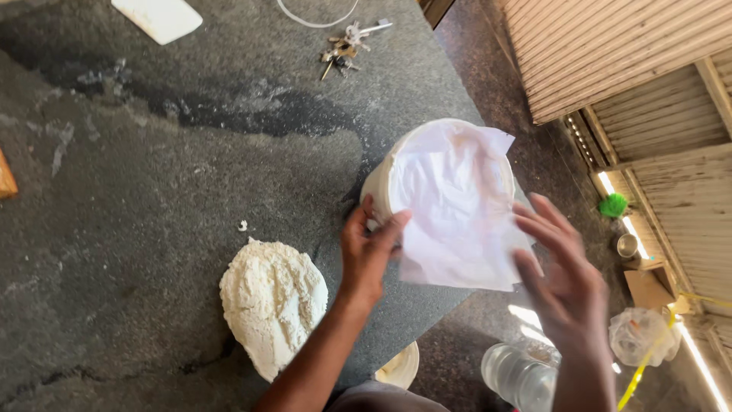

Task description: The person cuts a large slice of bread covered in red jam into small squares using a knife. They then scoop a white creamy substance from a bucket onto the table and spread it with the knife. Finally, they wipe the table with a cloth.

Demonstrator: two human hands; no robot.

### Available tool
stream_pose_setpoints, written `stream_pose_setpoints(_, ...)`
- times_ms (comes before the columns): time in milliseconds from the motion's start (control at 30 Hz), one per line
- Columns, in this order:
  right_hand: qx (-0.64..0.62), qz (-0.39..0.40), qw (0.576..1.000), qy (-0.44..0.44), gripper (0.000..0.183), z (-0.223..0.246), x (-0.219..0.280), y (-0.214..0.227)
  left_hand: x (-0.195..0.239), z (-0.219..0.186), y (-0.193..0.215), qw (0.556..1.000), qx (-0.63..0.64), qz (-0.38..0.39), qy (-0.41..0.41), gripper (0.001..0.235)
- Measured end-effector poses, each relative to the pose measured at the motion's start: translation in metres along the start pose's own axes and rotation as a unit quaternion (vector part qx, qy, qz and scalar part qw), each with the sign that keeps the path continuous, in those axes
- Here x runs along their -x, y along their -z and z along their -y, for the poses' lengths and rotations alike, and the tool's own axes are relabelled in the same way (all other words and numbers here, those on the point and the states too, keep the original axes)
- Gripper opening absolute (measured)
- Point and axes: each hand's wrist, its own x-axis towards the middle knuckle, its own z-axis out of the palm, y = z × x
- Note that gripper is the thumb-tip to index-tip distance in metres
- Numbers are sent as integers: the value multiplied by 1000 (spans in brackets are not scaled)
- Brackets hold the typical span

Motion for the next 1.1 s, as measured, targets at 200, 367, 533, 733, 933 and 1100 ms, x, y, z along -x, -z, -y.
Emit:
stream_pose_setpoints(200, -21, -182, 977, -108, 24, -27, 69, 27, -36, -33, 55, 989, 61, -100, -86, 42)
stream_pose_setpoints(367, -100, -255, 935, -227, 30, -50, 139, 22, -104, -85, 86, 955, 169, -116, -215, 61)
stream_pose_setpoints(533, -59, -224, 961, -149, 39, -57, 197, 11, -155, -104, 59, 953, 90, -165, -237, 78)
stream_pose_setpoints(733, 6, -241, 959, -147, 47, -48, 267, 20, -45, 21, 15, 964, -189, 36, -183, 76)
stream_pose_setpoints(933, -40, -299, 933, -194, 41, -65, 377, 9, 104, 145, 44, 786, -525, 225, -238, 79)
stream_pose_setpoints(1100, -144, -274, 882, -356, 31, -128, 466, -61, 120, 152, 78, 655, -657, 280, -245, 83)
